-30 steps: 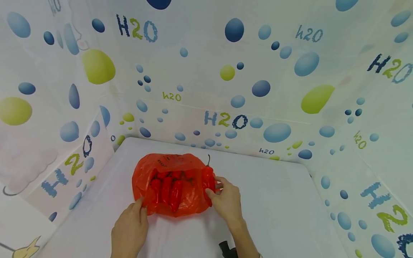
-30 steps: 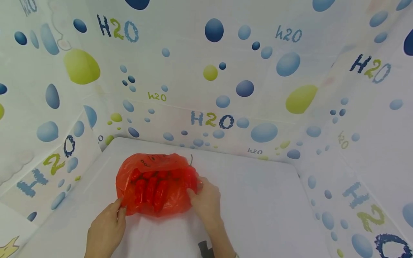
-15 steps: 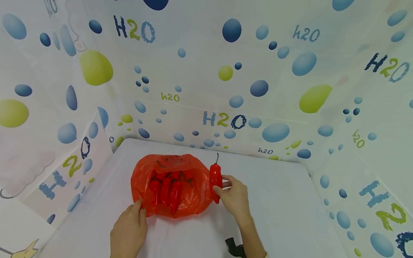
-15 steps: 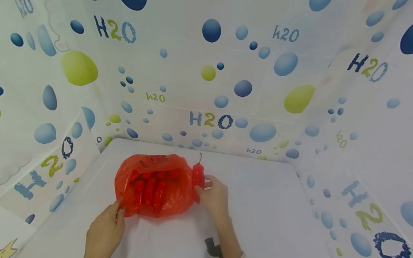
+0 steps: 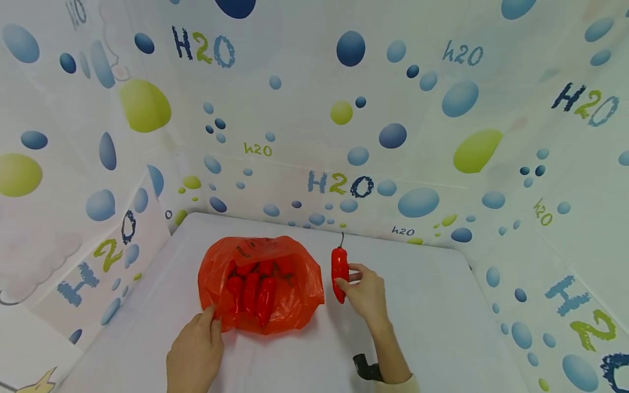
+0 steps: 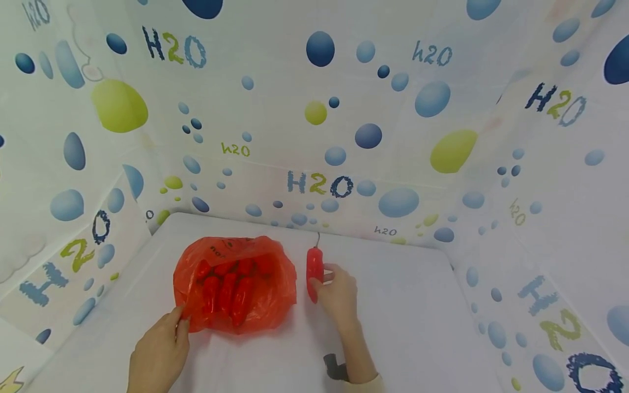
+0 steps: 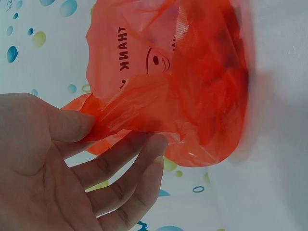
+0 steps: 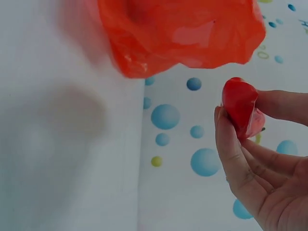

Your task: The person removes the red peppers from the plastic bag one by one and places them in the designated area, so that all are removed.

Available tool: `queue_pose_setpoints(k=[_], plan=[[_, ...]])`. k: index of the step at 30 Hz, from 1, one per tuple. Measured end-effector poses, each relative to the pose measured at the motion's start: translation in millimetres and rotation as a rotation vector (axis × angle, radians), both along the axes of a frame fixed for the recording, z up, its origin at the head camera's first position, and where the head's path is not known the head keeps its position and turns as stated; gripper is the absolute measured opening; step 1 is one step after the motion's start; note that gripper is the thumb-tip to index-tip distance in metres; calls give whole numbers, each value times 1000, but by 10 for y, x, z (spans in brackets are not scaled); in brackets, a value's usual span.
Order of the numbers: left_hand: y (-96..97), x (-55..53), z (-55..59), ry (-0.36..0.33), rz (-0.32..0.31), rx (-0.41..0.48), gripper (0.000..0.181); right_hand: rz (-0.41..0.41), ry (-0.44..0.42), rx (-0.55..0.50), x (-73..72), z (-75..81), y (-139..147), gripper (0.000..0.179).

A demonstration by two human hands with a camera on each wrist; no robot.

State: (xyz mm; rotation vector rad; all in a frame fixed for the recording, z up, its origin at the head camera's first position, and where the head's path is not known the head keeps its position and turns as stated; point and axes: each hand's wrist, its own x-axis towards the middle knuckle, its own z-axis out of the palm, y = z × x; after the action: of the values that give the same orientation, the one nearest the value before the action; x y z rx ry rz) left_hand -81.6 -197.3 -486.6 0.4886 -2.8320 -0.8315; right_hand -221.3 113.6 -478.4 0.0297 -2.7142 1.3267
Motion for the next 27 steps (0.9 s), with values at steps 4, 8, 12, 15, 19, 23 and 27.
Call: queue_pose_setpoints(k=[4,8,12,15,19,23,27], plan=[[-1,-5,-12,-5,0,1,42,0,-13,-7,-70,-69,63,47],[-3,-7,-20,-11,1,-3,42,-8,-8,3,-127,-117,110,46],[-2,2,-48,5,-7,3,42,-20,-3,29,-188,-169,148,45],[0,17,-75,29,-12,4,42,-30,-4,46,-247,-212,184,45],[5,33,-81,48,-13,3,41,-45,-23,57,-344,-285,273,45],[-2,41,-78,43,-10,2,41,-57,-46,78,-449,-373,370,44],[-13,40,-90,31,-6,-2,41,-70,-70,100,-543,-448,436,43]])
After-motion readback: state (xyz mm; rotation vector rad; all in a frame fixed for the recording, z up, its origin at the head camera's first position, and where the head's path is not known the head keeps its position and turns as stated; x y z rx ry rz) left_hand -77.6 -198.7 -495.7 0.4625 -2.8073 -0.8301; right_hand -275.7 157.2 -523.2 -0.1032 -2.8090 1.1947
